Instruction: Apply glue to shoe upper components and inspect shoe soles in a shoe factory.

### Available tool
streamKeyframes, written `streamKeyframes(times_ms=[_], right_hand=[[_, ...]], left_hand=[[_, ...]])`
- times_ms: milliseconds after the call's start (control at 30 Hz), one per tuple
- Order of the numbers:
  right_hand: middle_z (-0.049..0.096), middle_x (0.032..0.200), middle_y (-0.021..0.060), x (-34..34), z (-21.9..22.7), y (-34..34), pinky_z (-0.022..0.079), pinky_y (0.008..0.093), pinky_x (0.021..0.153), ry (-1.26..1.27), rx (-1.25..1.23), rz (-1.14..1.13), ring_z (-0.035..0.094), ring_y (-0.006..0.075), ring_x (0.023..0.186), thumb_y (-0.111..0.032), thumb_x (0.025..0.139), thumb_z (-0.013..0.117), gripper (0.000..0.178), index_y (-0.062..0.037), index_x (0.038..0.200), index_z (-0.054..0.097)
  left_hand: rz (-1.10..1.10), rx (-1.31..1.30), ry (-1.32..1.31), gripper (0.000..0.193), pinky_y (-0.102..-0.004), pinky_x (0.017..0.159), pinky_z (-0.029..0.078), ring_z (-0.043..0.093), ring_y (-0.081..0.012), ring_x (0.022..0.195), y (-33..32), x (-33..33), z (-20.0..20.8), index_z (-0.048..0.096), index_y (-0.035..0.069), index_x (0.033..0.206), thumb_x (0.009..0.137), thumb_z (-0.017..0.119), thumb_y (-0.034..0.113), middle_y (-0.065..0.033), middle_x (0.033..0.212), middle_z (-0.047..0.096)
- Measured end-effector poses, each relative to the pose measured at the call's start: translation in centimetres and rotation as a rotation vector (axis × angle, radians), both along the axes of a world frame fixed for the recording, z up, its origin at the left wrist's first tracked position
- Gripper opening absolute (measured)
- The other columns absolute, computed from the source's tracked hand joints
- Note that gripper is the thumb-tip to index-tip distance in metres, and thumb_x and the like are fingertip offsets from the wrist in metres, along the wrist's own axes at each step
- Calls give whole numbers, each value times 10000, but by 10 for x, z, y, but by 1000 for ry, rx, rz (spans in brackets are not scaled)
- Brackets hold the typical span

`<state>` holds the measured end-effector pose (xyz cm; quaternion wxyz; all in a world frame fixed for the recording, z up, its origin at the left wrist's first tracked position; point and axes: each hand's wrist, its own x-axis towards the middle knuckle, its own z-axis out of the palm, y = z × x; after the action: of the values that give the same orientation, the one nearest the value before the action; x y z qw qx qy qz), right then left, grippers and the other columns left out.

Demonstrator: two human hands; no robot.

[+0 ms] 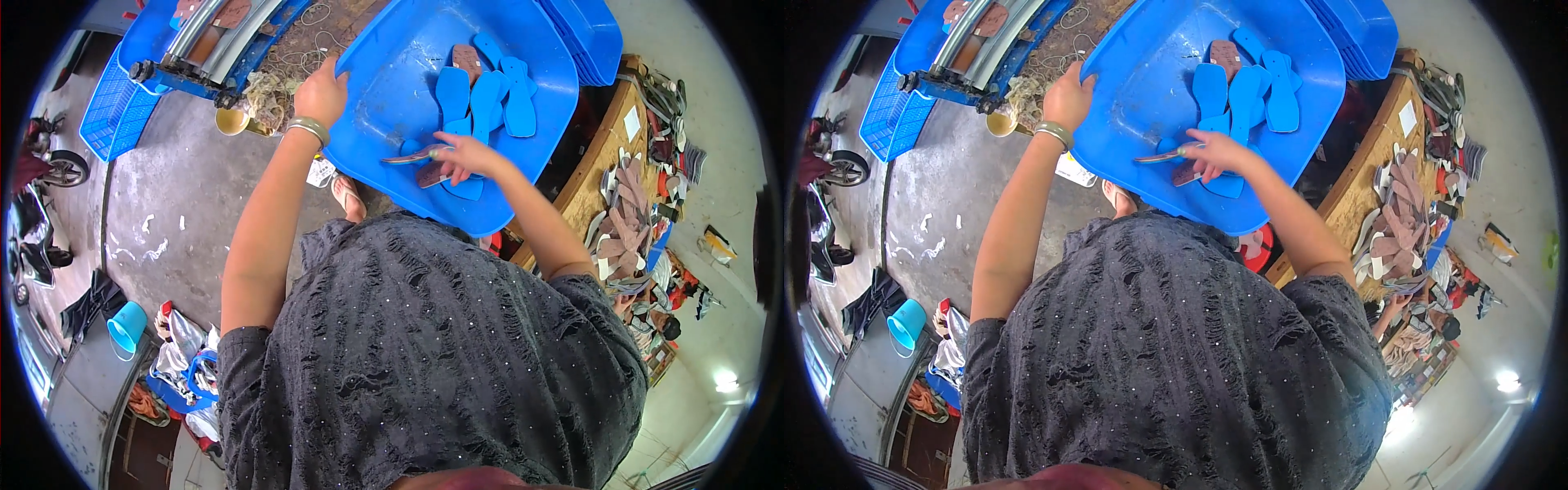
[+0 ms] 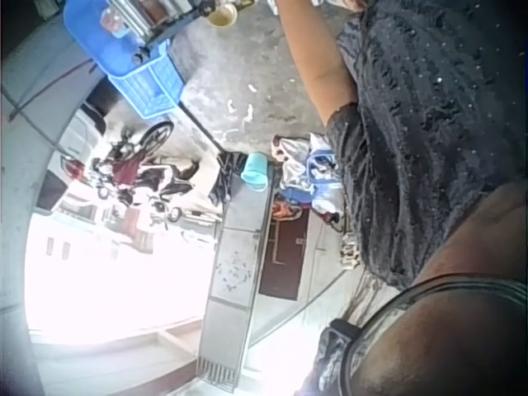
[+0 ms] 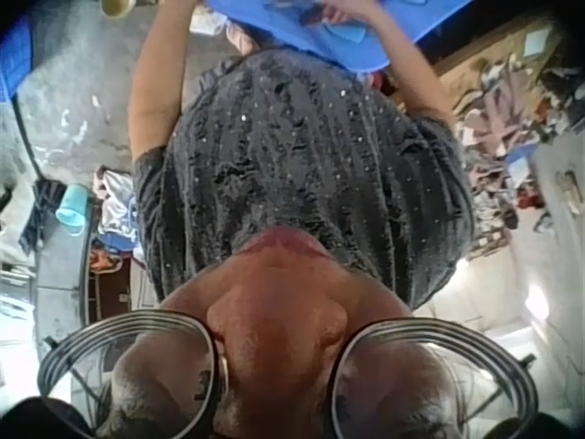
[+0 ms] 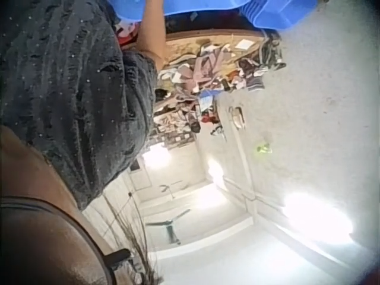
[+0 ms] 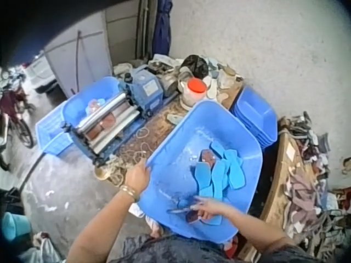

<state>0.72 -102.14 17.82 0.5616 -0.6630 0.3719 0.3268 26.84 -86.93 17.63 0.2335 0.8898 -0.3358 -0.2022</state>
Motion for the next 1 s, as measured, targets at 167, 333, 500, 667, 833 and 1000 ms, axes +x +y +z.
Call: streamKeyframes(times_ms=[167,333,500,667,833,1000], right_hand=[[658,922,140,-2,-35,19,537,304,582,50,42,-447,675,205,802,-439,854,623,589,-36,1271,518],[645,904,36,3,-17,38,496,248,632,-218,-74,-571,605,108,766,-259,838,689,332,-18,1063,655],[607,836,-23,46,55,34,444,195,640,-744,-115,-443,561,45,768,-30,832,646,159,-10,990,634],[533,1152,71,80,79,5,462,214,745,-773,-162,-209,575,101,898,127,775,539,625,-59,1345,364],[588,1095,69,68,45,-61,476,248,686,-622,-35,-249,596,132,907,123,748,527,638,-85,1341,418],[646,1121,55,99,68,-82,477,320,828,167,-385,1033,605,236,985,-19,743,573,435,-164,1146,651]], left_hand=[[26,-45,-13,262,-508,750,472,615,-422,836,2,-1,1,539,49,1030,876,551,261,-252,880,637],[48,-72,30,259,-500,751,478,617,-415,846,0,1,-2,536,39,1031,875,554,244,-250,909,637],[40,-84,29,253,-478,764,494,630,-390,855,6,1,-4,536,47,1031,875,546,246,-220,910,651],[29,-62,50,284,-485,757,490,628,-391,856,5,0,0,536,55,1084,874,553,246,-219,918,650],[9,-76,58,256,-486,750,488,630,-388,843,5,0,3,534,45,1021,872,551,252,-216,897,652],[13,-42,32,289,-490,754,481,621,-401,858,4,4,-7,536,58,1084,873,550,256,-229,916,646]])
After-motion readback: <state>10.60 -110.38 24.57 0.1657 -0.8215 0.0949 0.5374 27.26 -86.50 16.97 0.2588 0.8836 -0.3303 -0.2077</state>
